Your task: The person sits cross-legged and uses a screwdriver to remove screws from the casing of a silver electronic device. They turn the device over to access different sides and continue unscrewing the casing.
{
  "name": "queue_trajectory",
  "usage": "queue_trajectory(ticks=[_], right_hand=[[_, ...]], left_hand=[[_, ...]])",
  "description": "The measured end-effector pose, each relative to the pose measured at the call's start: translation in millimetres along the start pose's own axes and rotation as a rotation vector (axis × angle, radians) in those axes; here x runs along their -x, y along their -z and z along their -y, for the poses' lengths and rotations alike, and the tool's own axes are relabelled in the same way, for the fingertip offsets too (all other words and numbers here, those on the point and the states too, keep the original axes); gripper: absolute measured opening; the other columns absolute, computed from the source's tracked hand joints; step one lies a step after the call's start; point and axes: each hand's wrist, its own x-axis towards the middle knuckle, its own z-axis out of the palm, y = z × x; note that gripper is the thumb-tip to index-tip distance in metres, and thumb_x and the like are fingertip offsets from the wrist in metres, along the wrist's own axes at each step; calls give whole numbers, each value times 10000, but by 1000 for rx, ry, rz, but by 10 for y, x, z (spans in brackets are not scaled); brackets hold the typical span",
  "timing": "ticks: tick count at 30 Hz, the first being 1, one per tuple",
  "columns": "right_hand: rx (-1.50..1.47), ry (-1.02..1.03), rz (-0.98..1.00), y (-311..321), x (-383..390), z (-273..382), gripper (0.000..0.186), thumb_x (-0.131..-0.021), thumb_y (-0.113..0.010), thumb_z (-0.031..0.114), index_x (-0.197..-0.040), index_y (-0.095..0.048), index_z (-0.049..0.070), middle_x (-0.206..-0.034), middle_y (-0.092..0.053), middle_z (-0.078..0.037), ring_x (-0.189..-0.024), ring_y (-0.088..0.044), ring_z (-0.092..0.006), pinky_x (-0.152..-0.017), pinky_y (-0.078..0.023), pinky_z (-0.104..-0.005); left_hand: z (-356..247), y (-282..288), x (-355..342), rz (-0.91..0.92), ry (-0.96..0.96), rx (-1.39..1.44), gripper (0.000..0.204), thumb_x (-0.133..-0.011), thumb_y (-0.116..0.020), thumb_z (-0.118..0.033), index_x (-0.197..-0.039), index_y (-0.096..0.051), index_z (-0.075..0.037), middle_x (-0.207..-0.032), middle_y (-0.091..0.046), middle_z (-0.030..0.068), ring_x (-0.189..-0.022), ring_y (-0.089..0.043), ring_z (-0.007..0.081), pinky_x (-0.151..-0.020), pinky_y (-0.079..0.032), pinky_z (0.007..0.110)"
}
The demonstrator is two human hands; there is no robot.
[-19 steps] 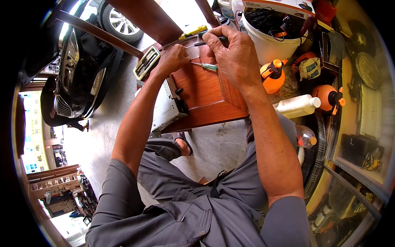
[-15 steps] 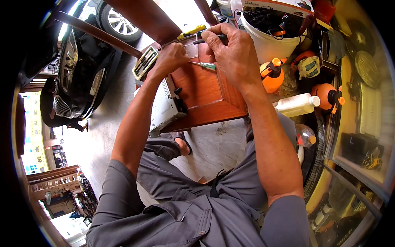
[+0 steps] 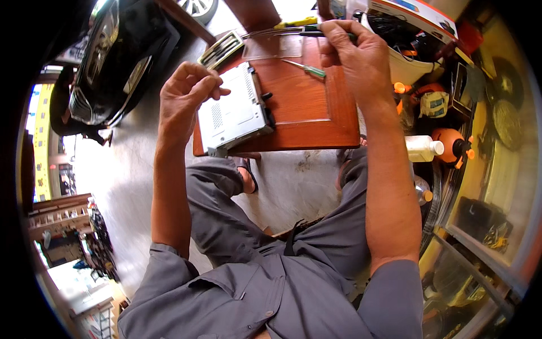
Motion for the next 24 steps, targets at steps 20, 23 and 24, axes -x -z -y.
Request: queue_trajectory(ticks=[20,23,24], right_hand=[[31,-138,570,-756,-11,158,314,-1073,-623,139,-1362,-655,21,-1079,-768,-92,-859,-711,-100,-801,-590,-256],[0,-142,655,-865,-86,155,312,-1074,-615,129,-1360,-651,10,-1087,-768,-95,-852,-708,-102,-781,-578,-247],[-10,-162,662,-885,-67,136,306,-1078,-607,131,-1347,-651,-6,-1081,-768,-101,-851,-708,-108,-770,-576,-246]], left_hand=[[200,583,908,-189,86,225,308,-997,-747,-165,-1224,-703,38,-1062,-769,159,-980,-776,229,-917,-641,341],[362,611,747,-122,48,285,268,-1009,-727,-162,-1206,-720,20,-1048,-772,144,-946,-778,214,-900,-645,333],[432,599,726,-135,64,296,235,-1017,-712,-163,-1181,-733,4,-1029,-774,135,-903,-778,202,-875,-650,328]])
